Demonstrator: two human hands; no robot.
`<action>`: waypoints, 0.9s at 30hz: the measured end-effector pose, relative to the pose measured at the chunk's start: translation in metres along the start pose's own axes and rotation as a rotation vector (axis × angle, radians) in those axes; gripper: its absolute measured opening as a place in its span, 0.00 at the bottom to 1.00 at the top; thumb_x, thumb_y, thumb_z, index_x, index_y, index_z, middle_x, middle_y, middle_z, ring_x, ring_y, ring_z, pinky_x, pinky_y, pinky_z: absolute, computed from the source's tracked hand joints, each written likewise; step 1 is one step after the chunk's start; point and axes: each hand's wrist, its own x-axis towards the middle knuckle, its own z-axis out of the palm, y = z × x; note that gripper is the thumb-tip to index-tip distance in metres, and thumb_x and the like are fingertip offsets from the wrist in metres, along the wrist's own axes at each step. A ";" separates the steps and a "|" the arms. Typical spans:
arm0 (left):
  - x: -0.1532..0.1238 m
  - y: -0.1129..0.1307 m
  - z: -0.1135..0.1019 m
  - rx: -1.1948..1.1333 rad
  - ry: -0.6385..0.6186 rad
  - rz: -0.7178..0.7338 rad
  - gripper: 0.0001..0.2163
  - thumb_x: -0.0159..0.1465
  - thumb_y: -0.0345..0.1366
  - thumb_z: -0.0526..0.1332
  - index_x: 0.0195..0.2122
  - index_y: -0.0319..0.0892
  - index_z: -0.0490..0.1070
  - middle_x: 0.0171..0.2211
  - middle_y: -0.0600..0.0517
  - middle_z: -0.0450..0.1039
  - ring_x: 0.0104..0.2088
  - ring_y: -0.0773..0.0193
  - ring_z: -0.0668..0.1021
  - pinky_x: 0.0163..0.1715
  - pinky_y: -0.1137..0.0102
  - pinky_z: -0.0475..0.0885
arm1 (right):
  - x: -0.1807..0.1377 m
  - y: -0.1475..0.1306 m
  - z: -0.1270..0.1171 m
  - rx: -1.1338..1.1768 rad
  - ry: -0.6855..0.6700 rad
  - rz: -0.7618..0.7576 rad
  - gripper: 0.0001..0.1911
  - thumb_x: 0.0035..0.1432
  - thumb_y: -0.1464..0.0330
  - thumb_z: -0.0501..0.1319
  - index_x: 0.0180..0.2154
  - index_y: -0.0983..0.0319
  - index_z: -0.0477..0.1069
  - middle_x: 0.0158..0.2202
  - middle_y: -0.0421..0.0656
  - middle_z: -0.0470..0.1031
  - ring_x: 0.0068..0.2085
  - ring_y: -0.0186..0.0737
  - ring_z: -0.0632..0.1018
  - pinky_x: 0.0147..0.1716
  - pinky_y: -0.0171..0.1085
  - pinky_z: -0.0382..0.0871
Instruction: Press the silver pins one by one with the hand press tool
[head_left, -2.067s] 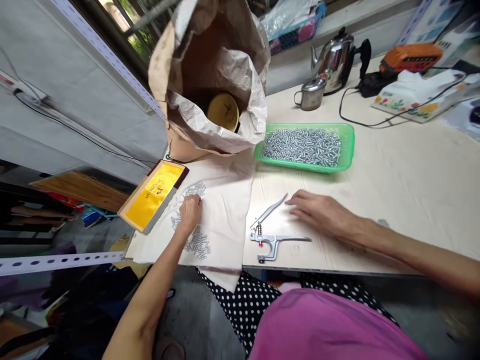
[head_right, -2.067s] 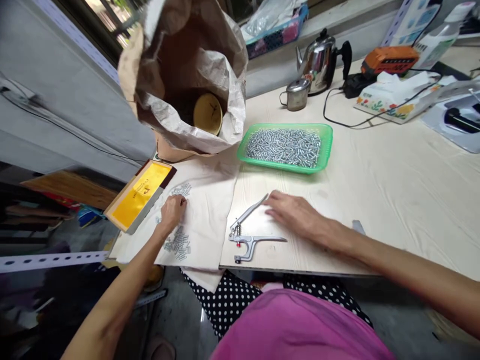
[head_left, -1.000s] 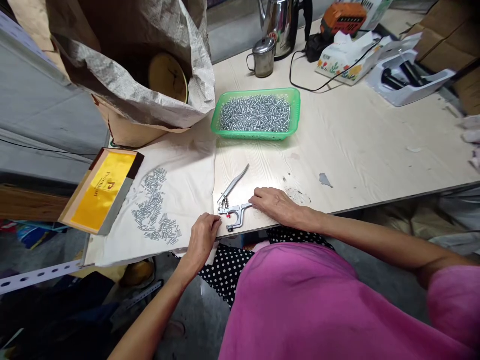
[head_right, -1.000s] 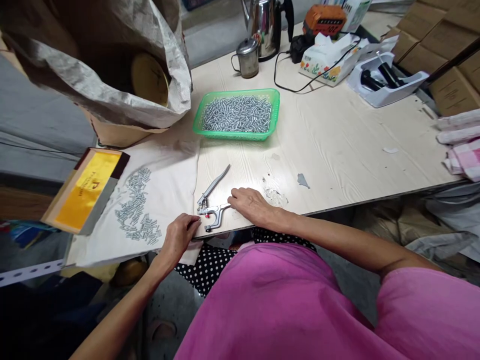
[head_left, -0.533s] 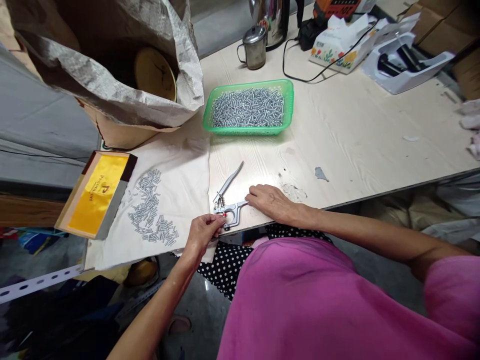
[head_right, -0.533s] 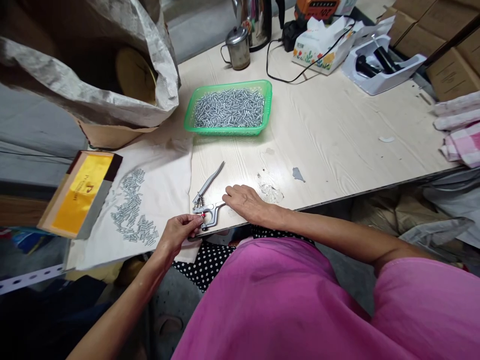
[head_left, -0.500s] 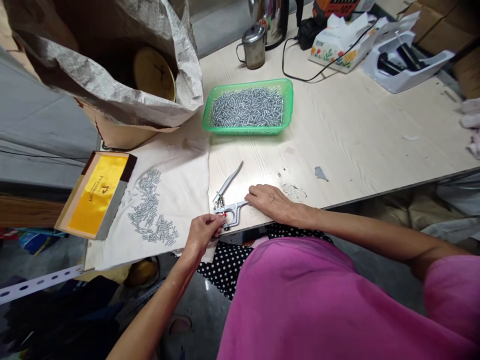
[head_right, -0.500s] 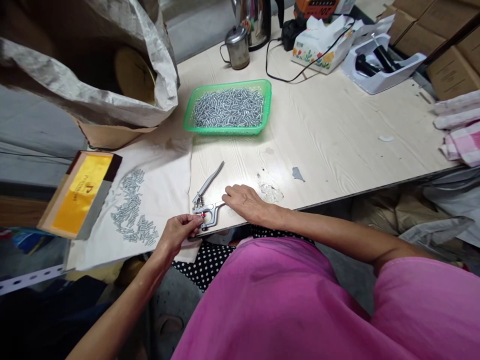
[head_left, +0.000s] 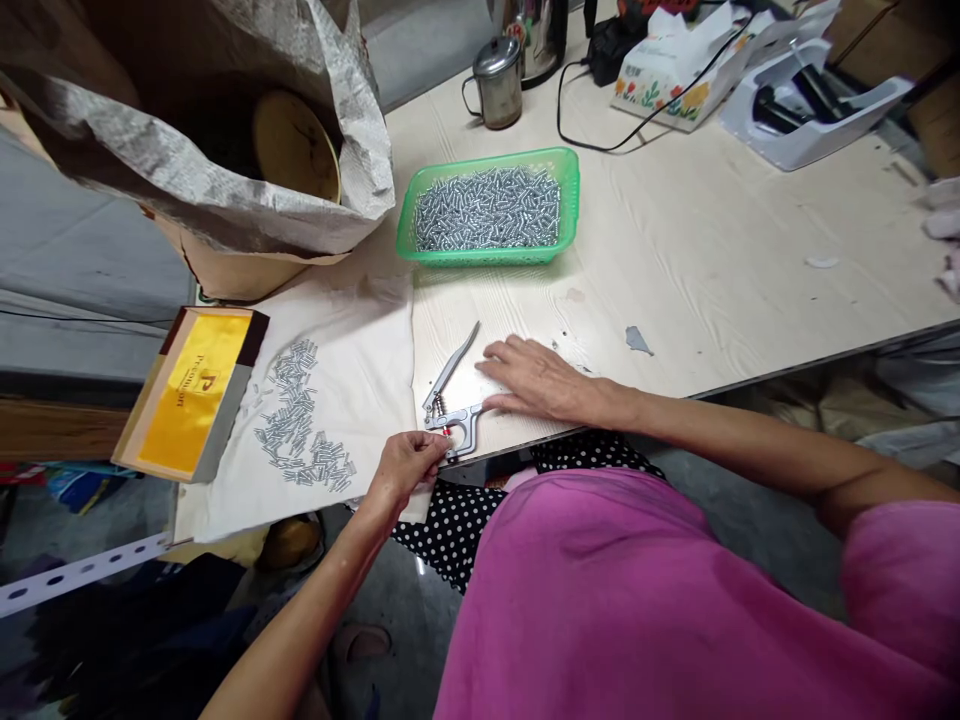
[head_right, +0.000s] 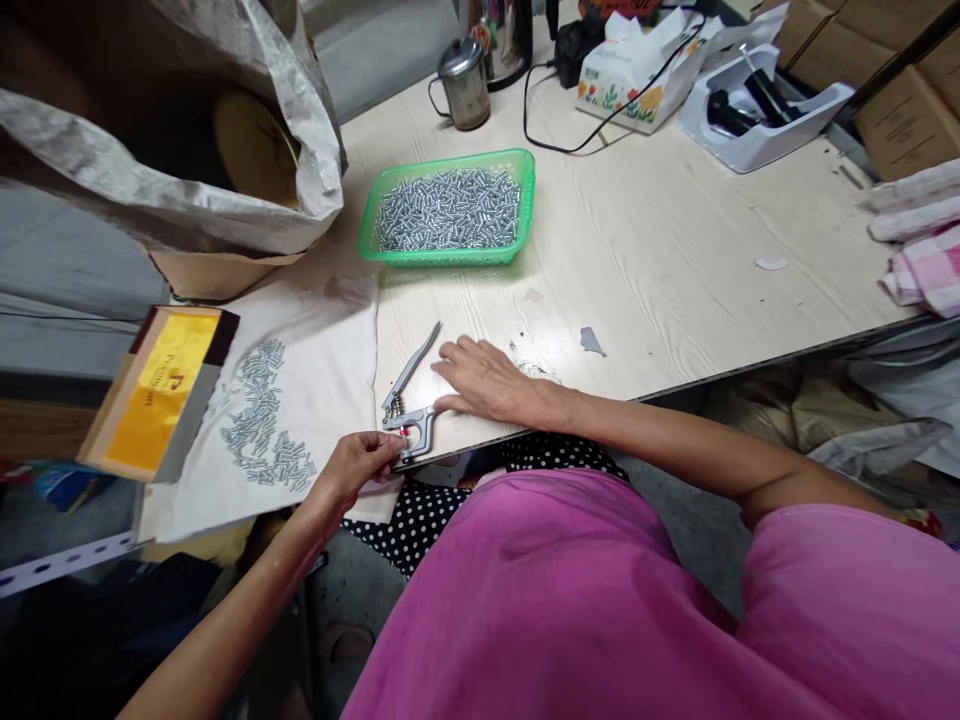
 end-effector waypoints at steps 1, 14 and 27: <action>0.000 0.000 0.000 0.004 -0.003 0.000 0.23 0.41 0.53 0.76 0.25 0.37 0.76 0.14 0.57 0.66 0.16 0.72 0.66 0.17 0.75 0.61 | 0.006 0.006 -0.003 -0.024 0.021 0.012 0.24 0.69 0.55 0.61 0.55 0.67 0.71 0.60 0.59 0.70 0.55 0.55 0.70 0.50 0.49 0.67; 0.000 -0.002 0.003 -0.002 0.033 0.017 0.18 0.43 0.47 0.76 0.24 0.38 0.77 0.14 0.57 0.66 0.15 0.71 0.66 0.16 0.75 0.61 | 0.036 0.036 -0.006 -0.078 -0.207 -0.219 0.54 0.49 0.44 0.72 0.68 0.63 0.58 0.64 0.57 0.65 0.65 0.67 0.60 0.62 0.65 0.53; 0.001 0.008 0.014 0.823 0.329 0.797 0.13 0.66 0.41 0.66 0.49 0.42 0.76 0.46 0.44 0.77 0.47 0.52 0.77 0.46 0.62 0.74 | 0.005 0.010 -0.008 -0.071 -0.128 -0.212 0.35 0.65 0.63 0.66 0.66 0.67 0.57 0.49 0.53 0.74 0.47 0.50 0.69 0.49 0.48 0.61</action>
